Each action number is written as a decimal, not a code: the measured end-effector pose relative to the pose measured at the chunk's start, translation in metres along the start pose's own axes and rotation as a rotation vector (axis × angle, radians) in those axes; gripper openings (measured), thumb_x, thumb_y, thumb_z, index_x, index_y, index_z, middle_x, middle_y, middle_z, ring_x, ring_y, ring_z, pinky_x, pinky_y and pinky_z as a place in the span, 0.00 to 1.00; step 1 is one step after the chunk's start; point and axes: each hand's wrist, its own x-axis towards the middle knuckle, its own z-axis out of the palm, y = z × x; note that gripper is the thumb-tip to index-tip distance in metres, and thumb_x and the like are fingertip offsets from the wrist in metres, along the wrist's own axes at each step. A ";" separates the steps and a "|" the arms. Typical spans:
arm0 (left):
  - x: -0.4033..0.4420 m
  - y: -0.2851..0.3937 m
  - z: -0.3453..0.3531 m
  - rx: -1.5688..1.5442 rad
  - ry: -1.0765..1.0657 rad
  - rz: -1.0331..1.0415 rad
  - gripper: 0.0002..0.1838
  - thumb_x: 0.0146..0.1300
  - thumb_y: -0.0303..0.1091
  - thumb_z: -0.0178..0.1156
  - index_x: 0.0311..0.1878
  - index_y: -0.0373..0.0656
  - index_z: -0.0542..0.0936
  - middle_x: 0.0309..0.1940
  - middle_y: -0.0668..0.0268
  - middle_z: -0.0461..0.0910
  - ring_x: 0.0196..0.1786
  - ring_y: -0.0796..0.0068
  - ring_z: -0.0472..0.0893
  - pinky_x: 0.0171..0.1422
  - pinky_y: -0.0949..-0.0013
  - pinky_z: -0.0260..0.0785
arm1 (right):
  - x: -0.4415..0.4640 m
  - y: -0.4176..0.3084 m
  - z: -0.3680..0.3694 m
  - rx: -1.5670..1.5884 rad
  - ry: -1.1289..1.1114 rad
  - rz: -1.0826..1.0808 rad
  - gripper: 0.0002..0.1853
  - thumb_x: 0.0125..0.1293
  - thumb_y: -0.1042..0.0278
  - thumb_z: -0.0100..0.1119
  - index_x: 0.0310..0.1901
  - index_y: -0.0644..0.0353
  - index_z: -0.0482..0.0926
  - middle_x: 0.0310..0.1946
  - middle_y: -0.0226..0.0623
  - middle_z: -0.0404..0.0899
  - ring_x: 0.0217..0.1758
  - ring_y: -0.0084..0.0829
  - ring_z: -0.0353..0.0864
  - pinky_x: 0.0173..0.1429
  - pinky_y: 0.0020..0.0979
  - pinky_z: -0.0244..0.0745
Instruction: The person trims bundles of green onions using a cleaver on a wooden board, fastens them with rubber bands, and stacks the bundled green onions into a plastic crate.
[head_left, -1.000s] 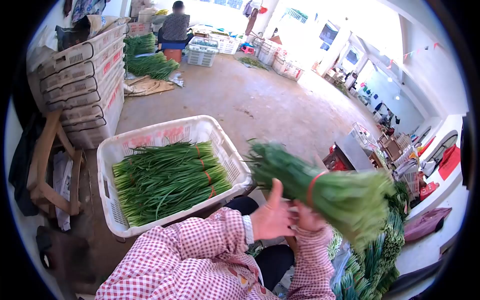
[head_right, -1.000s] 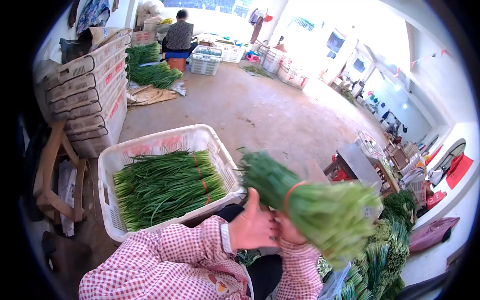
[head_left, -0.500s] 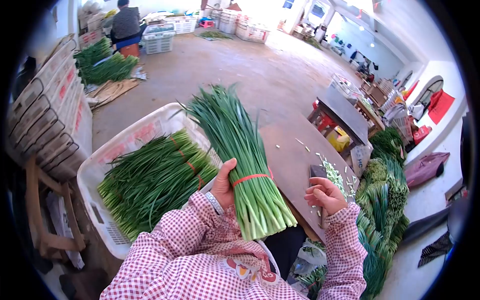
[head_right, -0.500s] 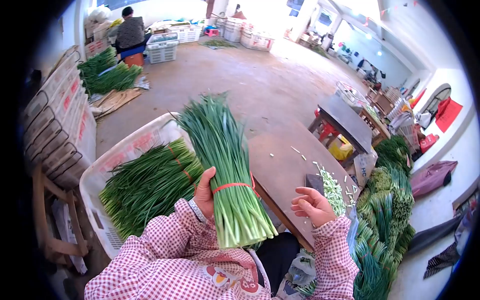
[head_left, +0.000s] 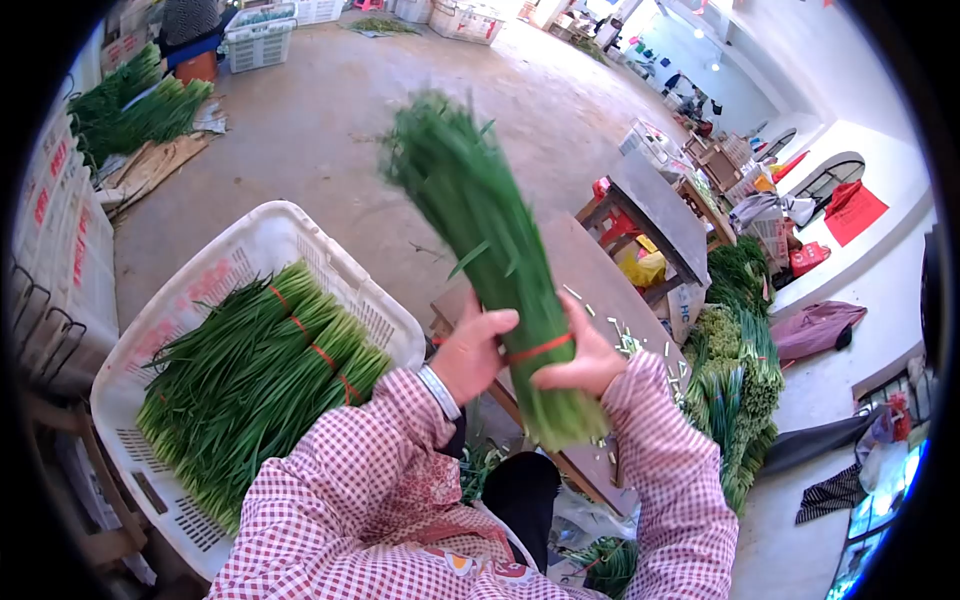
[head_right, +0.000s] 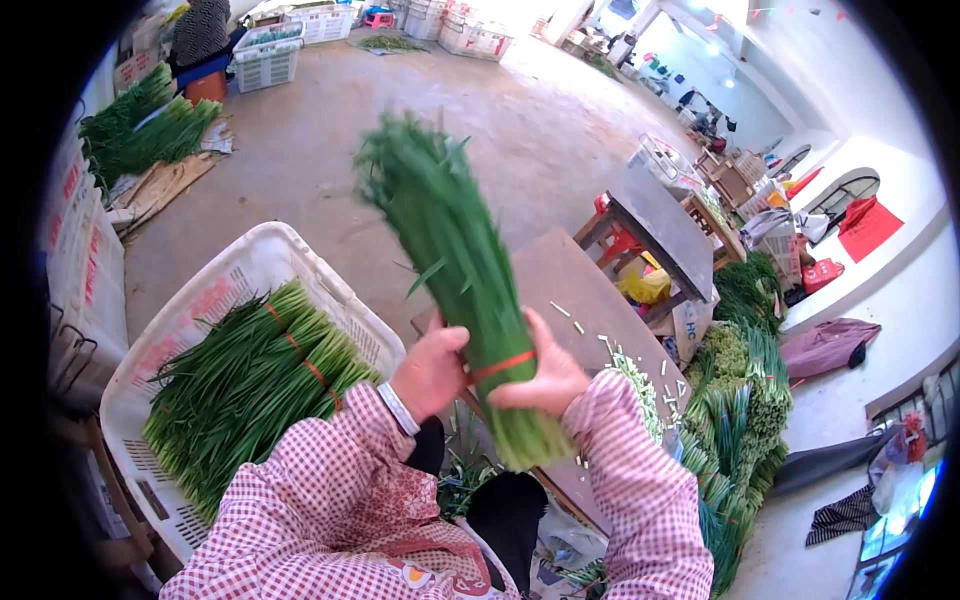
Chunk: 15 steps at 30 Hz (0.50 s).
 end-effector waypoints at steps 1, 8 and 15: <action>0.005 0.010 -0.006 -0.017 -0.040 -0.042 0.41 0.57 0.32 0.60 0.72 0.59 0.53 0.67 0.61 0.62 0.65 0.64 0.67 0.67 0.48 0.61 | 0.004 0.002 -0.014 0.117 0.016 0.067 0.63 0.42 0.58 0.76 0.73 0.62 0.39 0.59 0.50 0.68 0.64 0.40 0.69 0.67 0.36 0.63; -0.057 0.078 -0.106 0.362 0.337 0.039 0.31 0.62 0.30 0.57 0.68 0.43 0.61 0.62 0.55 0.66 0.63 0.60 0.69 0.66 0.55 0.64 | 0.029 0.082 -0.052 0.234 0.021 0.349 0.55 0.48 0.58 0.71 0.72 0.64 0.46 0.61 0.47 0.68 0.67 0.37 0.63 0.71 0.36 0.56; -0.185 0.096 -0.162 0.466 0.667 0.047 0.21 0.62 0.25 0.55 0.59 0.39 0.69 0.48 0.61 0.77 0.50 0.68 0.79 0.55 0.66 0.74 | 0.014 0.104 -0.043 0.042 0.079 0.581 0.46 0.58 0.55 0.66 0.71 0.64 0.52 0.60 0.48 0.71 0.61 0.36 0.72 0.64 0.35 0.66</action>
